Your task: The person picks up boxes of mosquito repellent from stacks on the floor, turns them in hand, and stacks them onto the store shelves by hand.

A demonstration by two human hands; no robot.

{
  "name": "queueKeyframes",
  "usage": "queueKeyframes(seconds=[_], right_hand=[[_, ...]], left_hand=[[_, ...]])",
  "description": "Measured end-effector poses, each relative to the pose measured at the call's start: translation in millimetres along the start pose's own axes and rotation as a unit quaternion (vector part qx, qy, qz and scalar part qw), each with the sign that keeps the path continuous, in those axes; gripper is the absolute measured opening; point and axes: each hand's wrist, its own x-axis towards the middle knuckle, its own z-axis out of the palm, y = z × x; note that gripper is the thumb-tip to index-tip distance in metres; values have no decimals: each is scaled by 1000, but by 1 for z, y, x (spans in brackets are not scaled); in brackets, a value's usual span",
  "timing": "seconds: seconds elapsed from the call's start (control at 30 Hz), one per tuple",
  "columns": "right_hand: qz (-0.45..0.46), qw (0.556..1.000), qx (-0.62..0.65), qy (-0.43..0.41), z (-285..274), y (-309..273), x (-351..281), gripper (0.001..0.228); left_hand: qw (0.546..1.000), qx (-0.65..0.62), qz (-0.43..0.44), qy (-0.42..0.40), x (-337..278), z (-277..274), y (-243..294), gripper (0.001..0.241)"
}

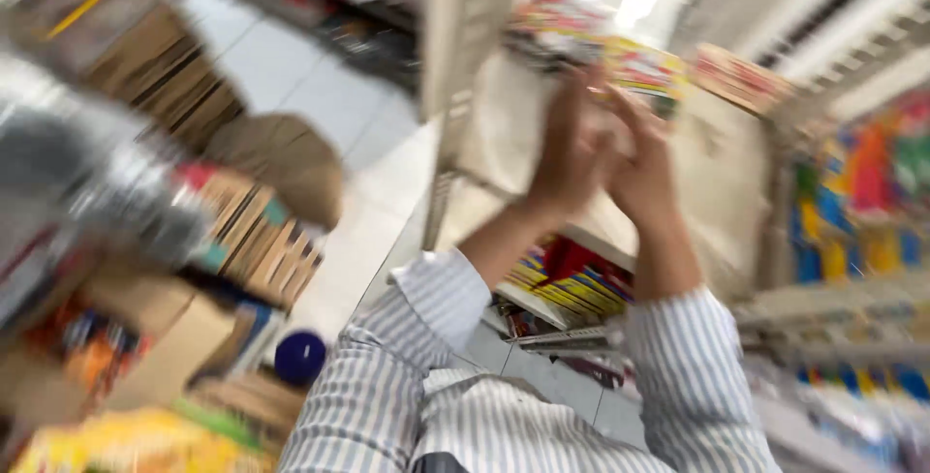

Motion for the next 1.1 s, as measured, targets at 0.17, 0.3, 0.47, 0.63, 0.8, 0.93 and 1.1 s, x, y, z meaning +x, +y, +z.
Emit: queueKeyframes(seconds=[0.17, 0.3, 0.47, 0.63, 0.8, 0.93, 1.1], right_hand=[[42, 978, 200, -34, 7, -68, -86, 35], [71, 935, 317, -144, 17, -97, -151, 23], [98, 864, 408, -278, 59, -139, -220, 25], [91, 785, 448, -417, 102, -188, -279, 29], [82, 736, 418, -525, 137, -236, -327, 34], [74, 705, 406, -576, 157, -270, -344, 32], [75, 715, 372, -587, 202, -307, -351, 36]], left_hand=[[995, 89, -24, -43, -81, -84, 135, 41], [982, 143, -121, -16, -155, -129, 193, 37], [951, 131, -267, 81, -268, -169, 265, 30], [887, 206, -375, 172, -368, -191, 330, 26], [828, 188, -429, 307, -462, -209, 360, 30], [787, 179, -452, 380, -511, -240, 368, 27], [801, 99, -395, 439, -549, -303, 366, 25]])
